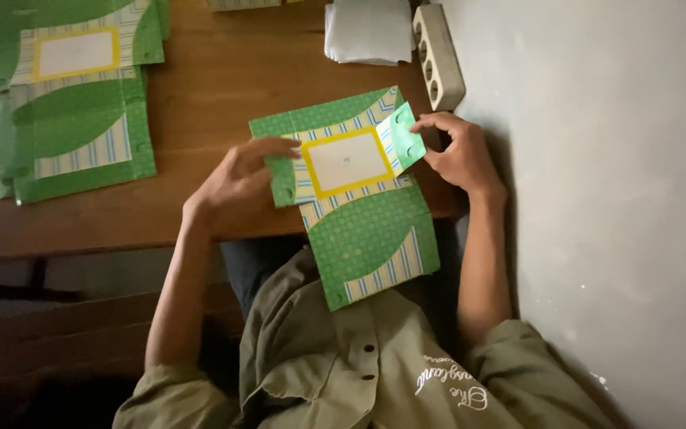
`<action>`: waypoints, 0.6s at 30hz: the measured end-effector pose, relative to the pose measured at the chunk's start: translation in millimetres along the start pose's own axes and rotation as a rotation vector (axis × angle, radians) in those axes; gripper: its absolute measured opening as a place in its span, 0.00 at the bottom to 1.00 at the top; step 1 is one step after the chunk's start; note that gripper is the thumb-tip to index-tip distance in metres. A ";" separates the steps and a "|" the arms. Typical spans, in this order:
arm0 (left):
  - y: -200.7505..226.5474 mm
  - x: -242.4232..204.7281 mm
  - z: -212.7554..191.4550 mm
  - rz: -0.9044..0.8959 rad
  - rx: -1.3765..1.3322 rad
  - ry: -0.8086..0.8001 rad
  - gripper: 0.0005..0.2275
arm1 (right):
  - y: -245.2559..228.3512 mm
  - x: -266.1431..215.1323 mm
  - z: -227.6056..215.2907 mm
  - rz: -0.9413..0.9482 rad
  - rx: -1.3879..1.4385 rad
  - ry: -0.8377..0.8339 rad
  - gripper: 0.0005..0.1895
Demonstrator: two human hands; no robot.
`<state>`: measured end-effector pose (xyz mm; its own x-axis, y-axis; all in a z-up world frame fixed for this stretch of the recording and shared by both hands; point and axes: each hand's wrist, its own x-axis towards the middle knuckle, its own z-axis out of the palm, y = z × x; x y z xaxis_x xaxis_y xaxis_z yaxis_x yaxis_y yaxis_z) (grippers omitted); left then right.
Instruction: The person folds flat white cardboard pieces into small boxes and inserts patterned paper sheets into them. They repeatedly open and close the boxes to check fit, then place the finished units on the table.
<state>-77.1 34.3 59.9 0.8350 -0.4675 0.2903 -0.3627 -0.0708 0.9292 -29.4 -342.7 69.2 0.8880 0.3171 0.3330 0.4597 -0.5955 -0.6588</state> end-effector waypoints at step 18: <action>-19.0 -73.2 49.3 -0.068 0.969 -0.098 0.51 | -48.0 3.7 -0.2 -0.260 0.187 0.226 0.09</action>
<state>-151.7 26.4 9.7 0.8445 -0.5036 0.1821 -0.5347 -0.7735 0.3403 -48.2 -313.1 102.1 0.7317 0.2568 0.6314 0.6783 -0.3656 -0.6374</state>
